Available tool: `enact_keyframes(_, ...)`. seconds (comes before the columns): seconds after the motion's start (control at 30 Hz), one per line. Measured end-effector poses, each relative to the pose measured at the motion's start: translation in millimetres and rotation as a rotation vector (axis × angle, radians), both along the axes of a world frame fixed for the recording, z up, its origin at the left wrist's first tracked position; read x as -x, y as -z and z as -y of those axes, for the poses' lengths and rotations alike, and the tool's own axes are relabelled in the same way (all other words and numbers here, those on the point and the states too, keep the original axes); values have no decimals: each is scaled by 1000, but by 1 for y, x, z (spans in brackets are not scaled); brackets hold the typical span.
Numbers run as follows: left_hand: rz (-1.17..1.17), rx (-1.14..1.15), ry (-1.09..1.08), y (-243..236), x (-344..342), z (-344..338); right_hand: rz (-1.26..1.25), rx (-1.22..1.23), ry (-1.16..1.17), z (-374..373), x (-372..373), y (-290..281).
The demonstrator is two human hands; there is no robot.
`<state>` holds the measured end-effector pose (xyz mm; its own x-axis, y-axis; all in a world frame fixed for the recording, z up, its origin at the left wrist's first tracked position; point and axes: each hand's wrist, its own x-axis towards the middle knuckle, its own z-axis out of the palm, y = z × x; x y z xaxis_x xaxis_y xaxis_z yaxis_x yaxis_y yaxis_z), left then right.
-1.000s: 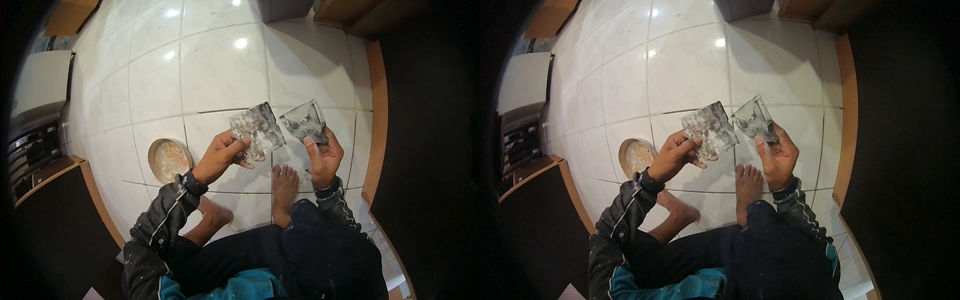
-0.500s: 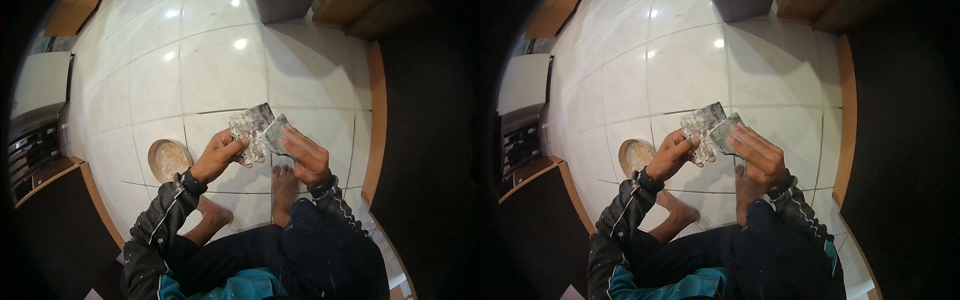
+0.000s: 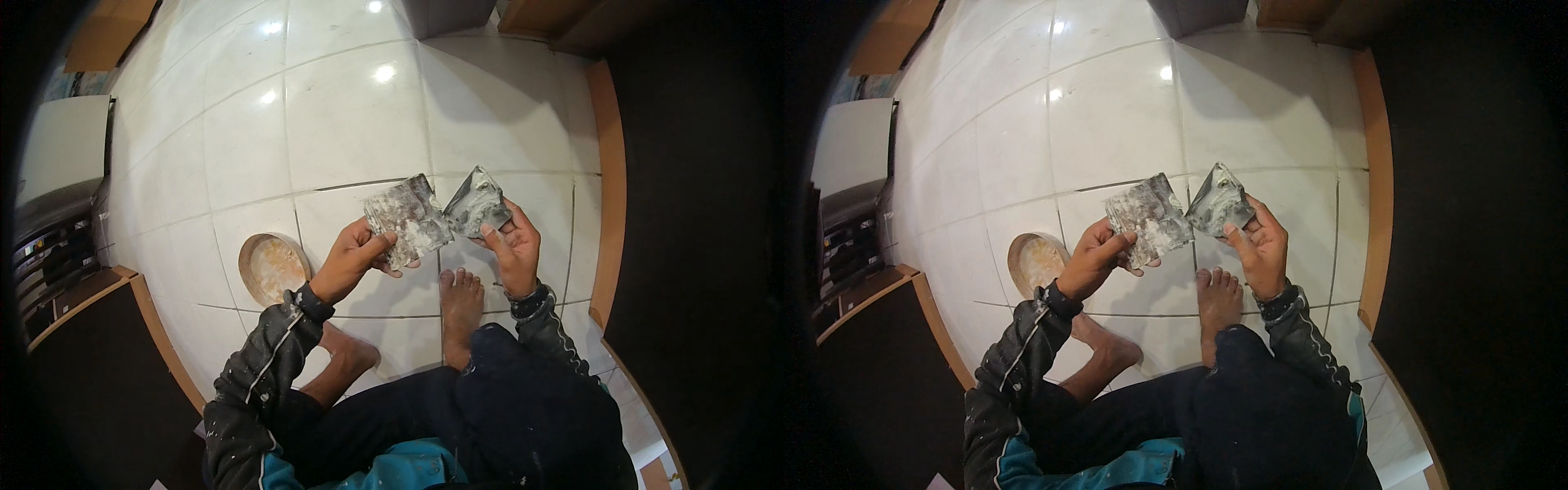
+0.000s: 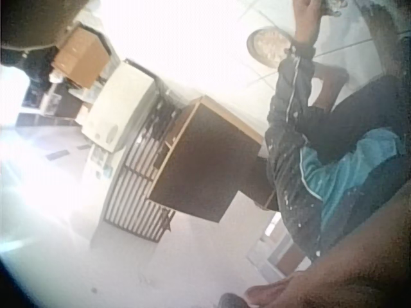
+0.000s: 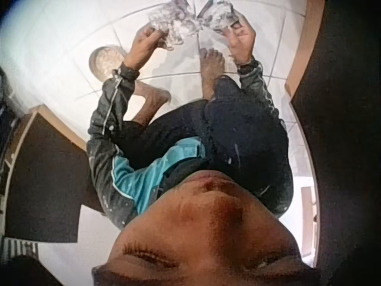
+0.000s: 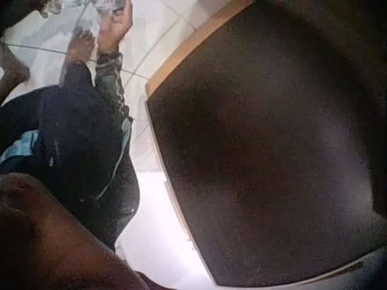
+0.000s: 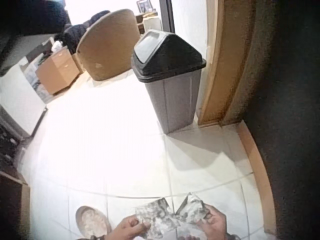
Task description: The person applies white grout to the tile joints using a small scraper, repeatedly smoothing the mixture into the gaps.
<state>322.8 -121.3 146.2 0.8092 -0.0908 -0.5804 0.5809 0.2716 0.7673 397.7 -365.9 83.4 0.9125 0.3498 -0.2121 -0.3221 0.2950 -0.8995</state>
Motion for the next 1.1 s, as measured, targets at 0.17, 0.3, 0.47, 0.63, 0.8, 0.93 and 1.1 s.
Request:
enact_keyframes(0.17,-13,28,-5,-7,-5,5,144,137,-52,-7,7,-11)
enact_keyframes(0.3,-29,104,-53,-13,-3,6,665,484,-150,-16,2,-24)
enact_keyframes(0.47,-13,118,-13,-14,-7,7,1048,631,-146,-2,-13,-20)
enact_keyframes(0.63,-35,89,-22,-8,0,6,1158,708,-171,2,-18,-15)
enact_keyframes(0.8,-47,67,15,-12,0,6,1219,838,-147,12,-26,-8)
enact_keyframes(0.93,-13,60,7,-14,-2,4,1088,894,-170,15,-28,-9)
enact_keyframes(1.1,32,-102,57,-11,-2,2,883,763,-159,17,-20,-15)
